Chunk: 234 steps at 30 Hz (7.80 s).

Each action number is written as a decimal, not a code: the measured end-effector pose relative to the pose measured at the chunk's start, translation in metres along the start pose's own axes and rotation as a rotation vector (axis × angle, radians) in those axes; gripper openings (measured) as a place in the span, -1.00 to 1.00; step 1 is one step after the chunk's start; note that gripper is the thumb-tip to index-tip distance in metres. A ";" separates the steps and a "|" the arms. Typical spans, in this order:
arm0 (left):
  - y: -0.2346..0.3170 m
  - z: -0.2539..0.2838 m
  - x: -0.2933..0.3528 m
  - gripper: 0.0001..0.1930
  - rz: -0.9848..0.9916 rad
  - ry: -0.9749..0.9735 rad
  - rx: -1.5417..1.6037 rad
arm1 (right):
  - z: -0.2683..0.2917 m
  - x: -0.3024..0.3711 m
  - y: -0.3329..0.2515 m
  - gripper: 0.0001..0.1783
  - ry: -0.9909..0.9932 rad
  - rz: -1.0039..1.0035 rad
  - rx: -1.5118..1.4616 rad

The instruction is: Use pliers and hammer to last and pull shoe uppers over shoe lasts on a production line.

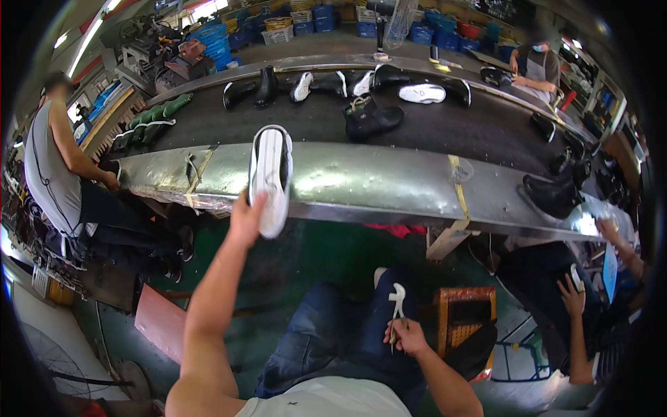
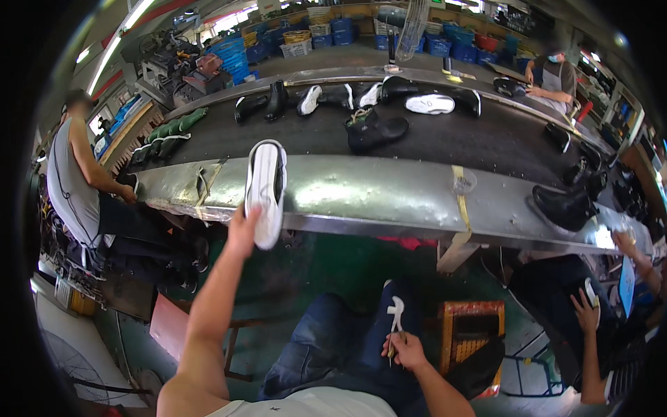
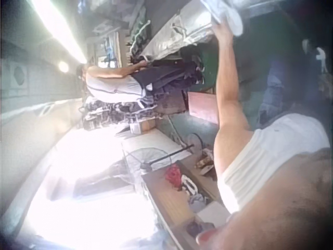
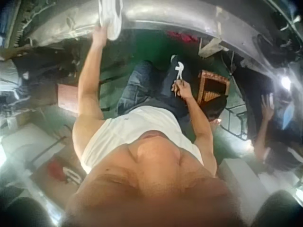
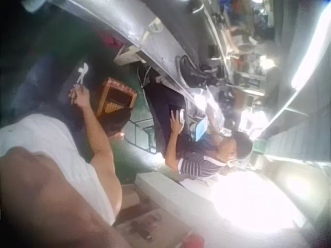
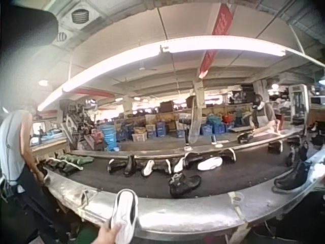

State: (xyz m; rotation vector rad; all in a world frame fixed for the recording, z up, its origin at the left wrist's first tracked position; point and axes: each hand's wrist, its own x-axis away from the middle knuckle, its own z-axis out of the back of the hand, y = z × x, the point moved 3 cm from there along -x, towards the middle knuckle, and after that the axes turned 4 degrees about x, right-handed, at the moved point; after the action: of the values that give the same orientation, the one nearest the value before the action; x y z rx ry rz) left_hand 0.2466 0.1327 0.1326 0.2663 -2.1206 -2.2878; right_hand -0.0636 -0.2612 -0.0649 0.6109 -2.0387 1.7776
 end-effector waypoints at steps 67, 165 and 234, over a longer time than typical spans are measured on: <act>-0.107 -0.112 0.247 -0.54 0.279 -0.702 0.026 | -0.078 0.123 -0.104 -0.71 -0.120 -0.175 0.535; -0.111 -0.075 0.298 0.03 -0.534 -0.721 -0.759 | -0.039 0.092 -0.179 -0.63 0.104 1.105 1.894; -0.130 -0.073 0.258 -0.10 -0.380 -0.793 -0.595 | 0.001 0.165 -0.221 -0.65 -0.281 0.152 1.545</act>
State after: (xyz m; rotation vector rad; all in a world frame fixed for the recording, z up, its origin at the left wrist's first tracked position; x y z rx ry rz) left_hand 0.0157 0.0391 -0.0319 -0.3394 -1.5107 -3.5555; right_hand -0.0820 -0.3003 0.2074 1.0850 -0.3826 3.2575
